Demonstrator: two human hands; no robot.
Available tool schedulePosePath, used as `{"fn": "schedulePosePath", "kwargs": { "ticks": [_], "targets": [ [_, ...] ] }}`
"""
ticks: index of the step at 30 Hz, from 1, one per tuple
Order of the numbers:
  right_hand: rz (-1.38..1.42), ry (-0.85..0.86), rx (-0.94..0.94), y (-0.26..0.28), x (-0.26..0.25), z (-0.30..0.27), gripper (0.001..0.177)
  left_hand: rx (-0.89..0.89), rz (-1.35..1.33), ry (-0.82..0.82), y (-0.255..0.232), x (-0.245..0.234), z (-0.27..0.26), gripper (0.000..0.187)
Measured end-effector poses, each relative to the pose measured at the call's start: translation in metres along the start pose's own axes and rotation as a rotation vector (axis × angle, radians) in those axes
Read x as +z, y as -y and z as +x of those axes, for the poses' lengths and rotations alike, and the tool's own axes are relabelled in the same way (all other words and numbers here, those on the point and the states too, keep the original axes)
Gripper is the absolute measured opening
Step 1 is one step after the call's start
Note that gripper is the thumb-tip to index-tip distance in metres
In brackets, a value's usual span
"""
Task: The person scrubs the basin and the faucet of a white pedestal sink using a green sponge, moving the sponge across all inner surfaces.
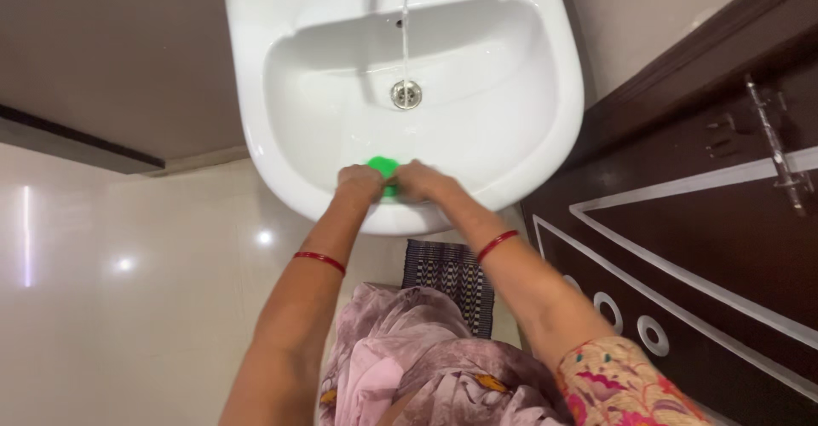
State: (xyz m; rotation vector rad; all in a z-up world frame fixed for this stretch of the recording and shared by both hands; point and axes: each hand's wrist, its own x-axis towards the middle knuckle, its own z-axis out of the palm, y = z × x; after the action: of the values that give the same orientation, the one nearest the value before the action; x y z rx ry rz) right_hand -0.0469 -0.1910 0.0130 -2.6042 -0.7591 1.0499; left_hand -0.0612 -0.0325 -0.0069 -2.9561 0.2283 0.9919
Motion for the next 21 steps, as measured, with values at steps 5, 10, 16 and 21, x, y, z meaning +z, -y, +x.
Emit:
{"fn": "schedulePosePath", "kwargs": {
  "ticks": [5,10,16,21],
  "targets": [
    [-0.291,-0.036,0.163,-0.062,-0.012,-0.023,0.027,0.169,-0.263,0.122,-0.071,0.011,0.018,0.049],
    [-0.172,-0.065,0.175,-0.098,-0.007,-0.033,0.03,0.268,-0.234,0.12,-0.11,-0.01,0.008,0.053],
    [0.009,-0.036,-0.114,-0.032,0.015,0.036,0.052,0.113,0.004,0.252,-0.017,-0.038,-0.015,0.056],
    [-0.011,0.007,-0.07,0.038,-0.009,0.088,0.078,-0.018,0.151,0.226,0.052,-0.053,0.002,0.064]
  ]
}}
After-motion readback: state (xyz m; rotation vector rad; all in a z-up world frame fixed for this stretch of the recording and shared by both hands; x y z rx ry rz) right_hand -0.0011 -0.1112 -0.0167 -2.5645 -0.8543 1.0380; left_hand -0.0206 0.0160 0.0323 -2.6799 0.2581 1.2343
